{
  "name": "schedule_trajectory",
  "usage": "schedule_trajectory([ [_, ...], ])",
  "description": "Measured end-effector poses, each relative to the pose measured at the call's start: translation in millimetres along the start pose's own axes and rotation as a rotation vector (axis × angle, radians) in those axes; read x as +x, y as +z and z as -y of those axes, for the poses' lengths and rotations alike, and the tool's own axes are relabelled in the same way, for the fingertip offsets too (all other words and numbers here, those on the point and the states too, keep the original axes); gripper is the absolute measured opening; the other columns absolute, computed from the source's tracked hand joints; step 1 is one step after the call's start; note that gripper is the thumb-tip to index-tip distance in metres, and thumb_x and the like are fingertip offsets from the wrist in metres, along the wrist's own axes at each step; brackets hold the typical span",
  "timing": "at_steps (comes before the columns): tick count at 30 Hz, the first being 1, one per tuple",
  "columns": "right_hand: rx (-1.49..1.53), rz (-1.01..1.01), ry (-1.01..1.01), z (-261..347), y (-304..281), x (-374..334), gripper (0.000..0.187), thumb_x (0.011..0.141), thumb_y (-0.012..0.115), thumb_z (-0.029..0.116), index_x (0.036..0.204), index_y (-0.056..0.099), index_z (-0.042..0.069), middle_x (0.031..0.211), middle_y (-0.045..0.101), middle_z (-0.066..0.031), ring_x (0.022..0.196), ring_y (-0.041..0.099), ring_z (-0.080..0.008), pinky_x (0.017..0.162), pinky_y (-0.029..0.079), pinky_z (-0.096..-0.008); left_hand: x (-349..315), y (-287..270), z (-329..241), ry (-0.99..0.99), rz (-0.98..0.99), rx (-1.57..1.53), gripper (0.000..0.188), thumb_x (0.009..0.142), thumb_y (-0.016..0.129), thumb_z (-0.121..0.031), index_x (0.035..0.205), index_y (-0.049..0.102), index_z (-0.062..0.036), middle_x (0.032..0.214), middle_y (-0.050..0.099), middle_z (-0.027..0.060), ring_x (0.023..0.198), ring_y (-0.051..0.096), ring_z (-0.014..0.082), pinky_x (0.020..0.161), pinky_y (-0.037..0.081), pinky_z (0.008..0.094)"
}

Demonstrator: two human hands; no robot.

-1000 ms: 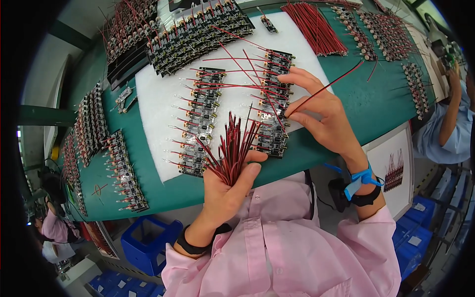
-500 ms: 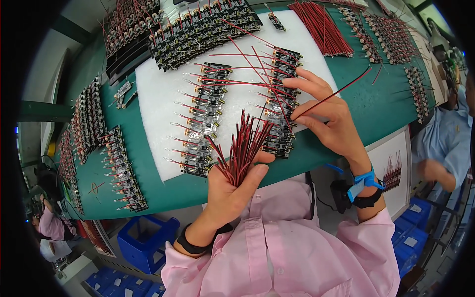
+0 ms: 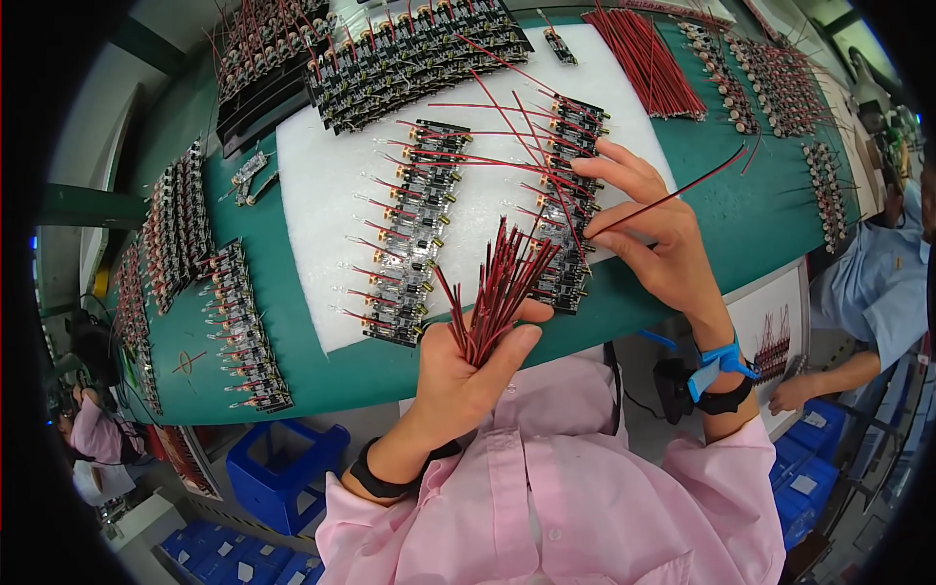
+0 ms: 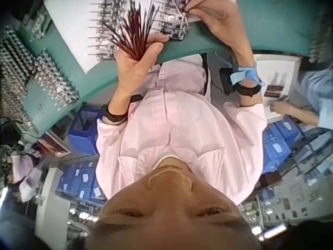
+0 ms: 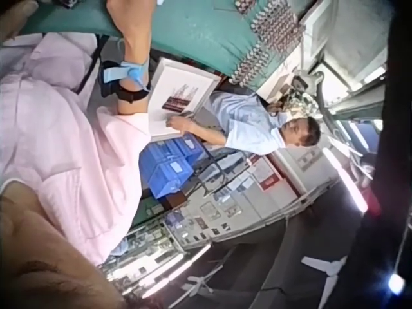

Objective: The person picks up a circuit board and a bundle of wires, then inserts the wires one at a time into the board. After filling the board, the person places it onto the table and picks up another circuit board to repeat the process.

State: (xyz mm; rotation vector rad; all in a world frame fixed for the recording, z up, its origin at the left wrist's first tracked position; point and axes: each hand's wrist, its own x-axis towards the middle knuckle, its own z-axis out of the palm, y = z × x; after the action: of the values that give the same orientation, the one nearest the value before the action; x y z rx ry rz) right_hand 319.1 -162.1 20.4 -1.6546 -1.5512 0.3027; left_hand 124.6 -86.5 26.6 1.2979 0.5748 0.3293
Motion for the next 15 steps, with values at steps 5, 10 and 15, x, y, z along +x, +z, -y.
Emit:
schedule_trajectory([
  [5,0.017,0.0,0.003,-0.8,0.6,-0.5,0.008,0.059,0.057,-0.001,0.067,0.058,0.001,0.108,0.05,-0.0088,0.112,0.034,-0.029,0.09,0.026,-0.0392,-0.5,-0.9,1.4,0.026,0.002,0.007,0.015,0.077,0.05,-0.005,0.091,0.055,0.001,0.053,0.041,-0.0062,0.049,0.033,0.0004,0.043,0.026,0.016],
  [10,0.017,-0.006,0.01,-0.6,0.3,-1.0,0.009,0.059,0.057,-0.001,0.067,0.058,0.001,0.108,0.05,-0.0089,0.112,0.034,-0.0293,0.091,0.026,-0.0398,-0.6,-1.3,1.2,0.019,0.007,0.016,0.015,0.078,0.05,-0.006,0.091,0.055,0.0002,0.053,0.042,-0.0059,0.049,0.033,0.0005,0.043,0.027,0.0161],
  [15,0.001,0.012,0.0,-0.1,-0.8,0.2,0.009,0.058,0.056,-0.002,0.067,0.058,0.0,0.108,0.049,-0.0114,0.112,0.034,-0.0311,0.09,0.028,-0.0377,-0.2,-1.8,2.0,0.019,0.009,0.02,0.015,0.078,0.05,-0.007,0.091,0.056,-0.0004,0.053,0.042,-0.0058,0.048,0.034,0.0006,0.042,0.027,0.0164],
])
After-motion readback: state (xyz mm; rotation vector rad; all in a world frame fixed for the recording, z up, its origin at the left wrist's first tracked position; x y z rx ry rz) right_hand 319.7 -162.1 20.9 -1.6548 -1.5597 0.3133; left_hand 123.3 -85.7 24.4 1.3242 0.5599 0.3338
